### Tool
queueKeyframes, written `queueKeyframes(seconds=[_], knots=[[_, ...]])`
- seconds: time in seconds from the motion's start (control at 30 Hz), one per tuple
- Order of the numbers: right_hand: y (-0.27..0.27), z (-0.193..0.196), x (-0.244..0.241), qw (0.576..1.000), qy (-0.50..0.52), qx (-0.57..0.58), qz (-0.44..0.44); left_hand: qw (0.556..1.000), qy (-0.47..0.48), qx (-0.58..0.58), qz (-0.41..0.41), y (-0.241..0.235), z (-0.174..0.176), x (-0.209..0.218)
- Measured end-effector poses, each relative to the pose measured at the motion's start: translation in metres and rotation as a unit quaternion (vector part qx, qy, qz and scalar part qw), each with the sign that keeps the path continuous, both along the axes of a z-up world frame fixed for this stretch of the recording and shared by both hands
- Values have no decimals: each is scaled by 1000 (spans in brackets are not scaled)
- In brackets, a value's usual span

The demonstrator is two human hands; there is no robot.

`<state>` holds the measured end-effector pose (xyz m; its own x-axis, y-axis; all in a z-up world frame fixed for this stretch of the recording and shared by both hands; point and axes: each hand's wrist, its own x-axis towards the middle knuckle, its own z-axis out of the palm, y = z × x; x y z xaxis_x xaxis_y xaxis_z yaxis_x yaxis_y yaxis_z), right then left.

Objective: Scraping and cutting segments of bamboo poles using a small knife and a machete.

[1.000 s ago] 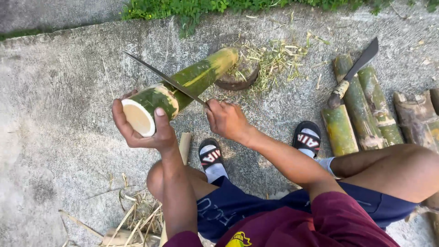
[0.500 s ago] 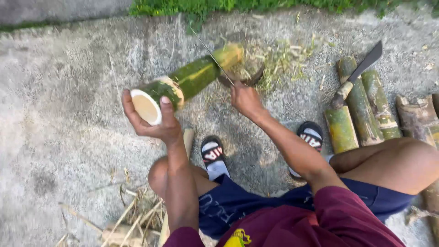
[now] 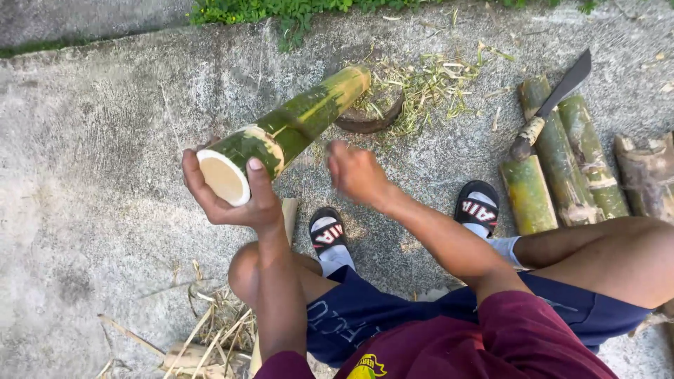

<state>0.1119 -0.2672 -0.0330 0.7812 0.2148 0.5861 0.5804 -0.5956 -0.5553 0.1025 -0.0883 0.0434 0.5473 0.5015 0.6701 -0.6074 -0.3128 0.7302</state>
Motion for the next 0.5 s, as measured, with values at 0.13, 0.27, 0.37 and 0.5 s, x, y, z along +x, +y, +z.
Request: queueKeyframes(seconds=[0.13,0.27,0.37,0.5], knots=[[-21,-36,27,942,334,8,-22,1000,-6,-17,3,4,-2,2],[-10,0,8,986,167,3,-14,1000,-11,-14,8,0,0,11],[1,3,-5,994,110,18,16,1000,3,-10,18,1,-3,4],[-19,-38,29,974,223,20,-38,999,-3,-36,10,10,-3,8]])
